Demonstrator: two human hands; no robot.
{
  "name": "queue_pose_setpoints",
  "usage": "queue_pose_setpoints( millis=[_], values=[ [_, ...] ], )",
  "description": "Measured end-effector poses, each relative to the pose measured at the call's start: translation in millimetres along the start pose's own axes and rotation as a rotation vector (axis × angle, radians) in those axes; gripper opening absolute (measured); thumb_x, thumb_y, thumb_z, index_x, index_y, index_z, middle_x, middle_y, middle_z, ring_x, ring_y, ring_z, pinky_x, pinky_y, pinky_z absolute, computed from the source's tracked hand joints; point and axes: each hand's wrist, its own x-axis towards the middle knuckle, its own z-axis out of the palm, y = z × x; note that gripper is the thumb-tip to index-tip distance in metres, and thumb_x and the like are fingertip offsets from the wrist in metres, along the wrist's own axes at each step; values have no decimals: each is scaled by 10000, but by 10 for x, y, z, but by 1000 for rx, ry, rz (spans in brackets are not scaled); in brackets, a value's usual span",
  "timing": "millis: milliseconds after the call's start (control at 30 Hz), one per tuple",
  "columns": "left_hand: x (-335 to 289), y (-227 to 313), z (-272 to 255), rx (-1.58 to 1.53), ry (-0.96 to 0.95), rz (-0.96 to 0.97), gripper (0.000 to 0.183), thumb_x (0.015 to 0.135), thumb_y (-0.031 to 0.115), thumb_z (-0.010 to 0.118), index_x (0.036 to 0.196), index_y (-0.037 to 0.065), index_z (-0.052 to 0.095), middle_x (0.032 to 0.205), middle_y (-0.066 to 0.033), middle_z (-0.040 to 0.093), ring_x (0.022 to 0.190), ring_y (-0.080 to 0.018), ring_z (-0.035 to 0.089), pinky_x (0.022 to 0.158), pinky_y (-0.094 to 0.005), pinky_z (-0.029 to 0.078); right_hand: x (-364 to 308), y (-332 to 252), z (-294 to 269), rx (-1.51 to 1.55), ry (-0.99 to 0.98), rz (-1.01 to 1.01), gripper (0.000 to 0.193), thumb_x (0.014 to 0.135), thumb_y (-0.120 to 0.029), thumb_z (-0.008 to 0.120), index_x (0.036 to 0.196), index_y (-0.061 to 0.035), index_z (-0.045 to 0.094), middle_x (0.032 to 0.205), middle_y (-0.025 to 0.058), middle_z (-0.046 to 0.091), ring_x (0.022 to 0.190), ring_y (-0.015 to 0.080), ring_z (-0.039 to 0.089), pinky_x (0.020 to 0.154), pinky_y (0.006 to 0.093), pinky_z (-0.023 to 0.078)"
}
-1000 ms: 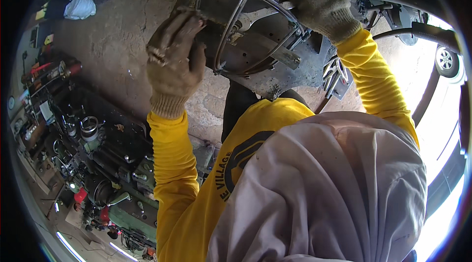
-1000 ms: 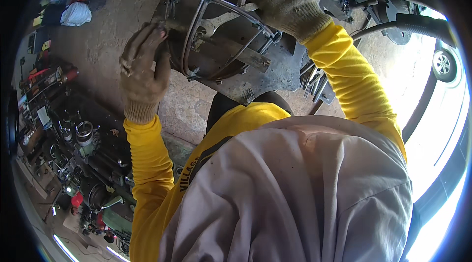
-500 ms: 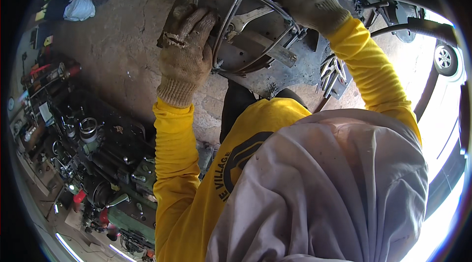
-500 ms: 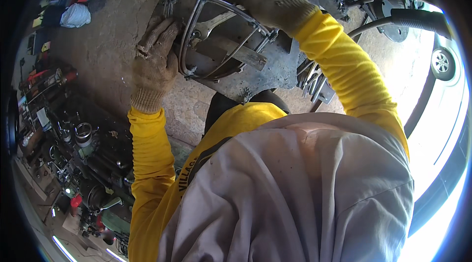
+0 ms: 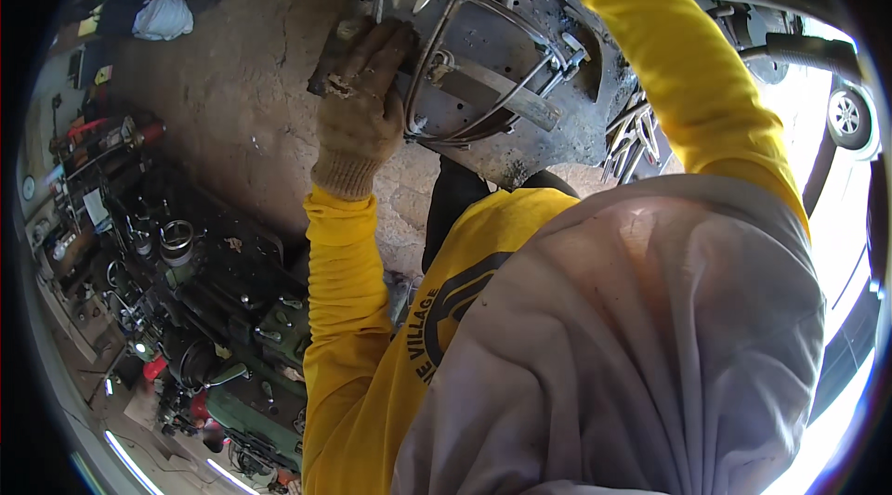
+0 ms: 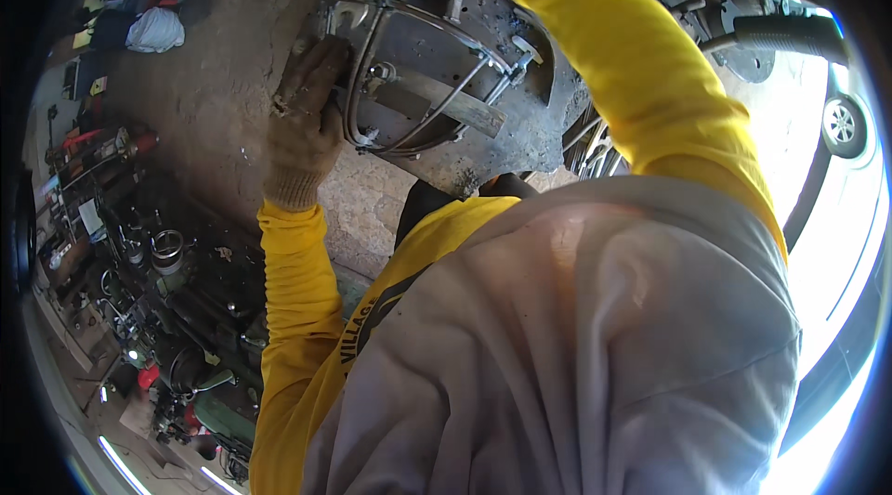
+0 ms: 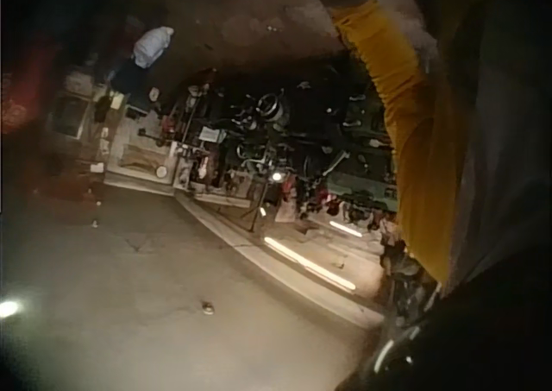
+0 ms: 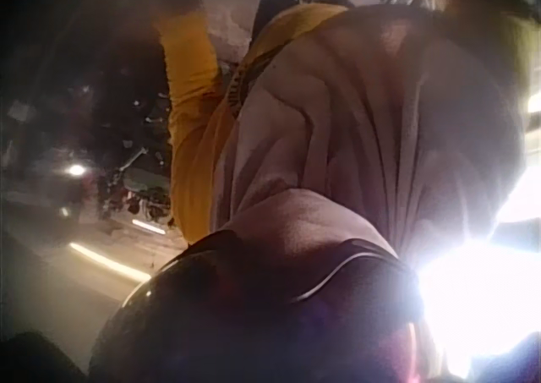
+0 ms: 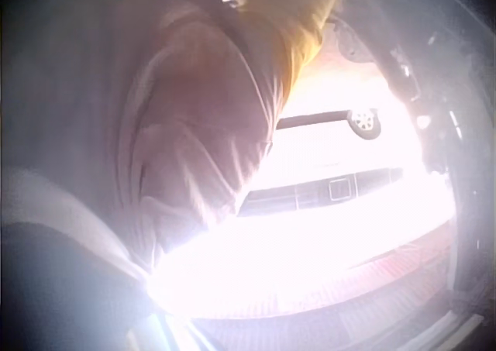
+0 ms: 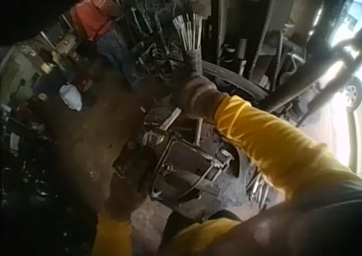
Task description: The person assembles a metal component by placing and tightening bolts into a metal frame using a wrench.
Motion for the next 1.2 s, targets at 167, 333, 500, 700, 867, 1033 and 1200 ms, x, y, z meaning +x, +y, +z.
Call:
queue_pose_setpoints(
  millis=[167,333,500,700,867,1033,1200],
  values=[
    [-68,-22,25,-70,-50,-56,462,863,-33,538,1304,57,642,1286,-150,661,1265,-363,584,1126,-469,452,-423,-26,-218,128,-336,330,417,909,-529,623,1047,-153,739,941,111,747,922,340,713,790,468,544],
    [-60,-105,65,-182,1,-26,443,873,-67,537,1286,52,647,1284,-162,667,1250,-345,603,1083,-448,483,-418,71,-108,211,-453,448,500,906,-606,597,1077,-159,739,943,126,747,909,358,715,771,480,550],
    [-3,-15,39,-221,20,-181,370,929,-11,559,1284,55,642,1273,-183,663,1200,-341,638,989,-431,534,-485,122,89,202,-398,488,478,896,-571,636,1162,-185,728,1050,147,736,959,362,704,791,475,555],
    [115,177,198,58,162,-172,319,934,42,629,1251,9,620,1257,-194,638,1159,-354,640,940,-418,553,-633,-456,95,834,220,-65,752,816,-152,801,1448,-48,407,911,163,726,857,278,709,823,367,591],
    [-68,114,372,205,136,-240,244,981,92,601,1215,22,612,1200,-186,646,1106,-376,645,912,-434,554,-534,-719,-118,1291,-294,-19,720,769,-176,864,1398,-70,531,1058,125,745,1022,274,698,933,383,559],
    [151,347,293,-67,126,-493,239,969,72,618,1201,20,603,1183,-167,633,1048,-365,663,874,-437,568,-430,-850,63,1197,-300,-129,631,759,-215,875,1324,-97,620,1142,95,742,1107,256,679,990,395,532],
    [46,192,456,321,237,-197,197,967,46,610,1159,12,582,1161,-188,630,949,-339,692,744,-408,604,-415,-920,85,1379,-314,-106,311,819,-176,830,1109,-103,744,1069,99,725,1005,258,680,884,375,557]
  ],
)
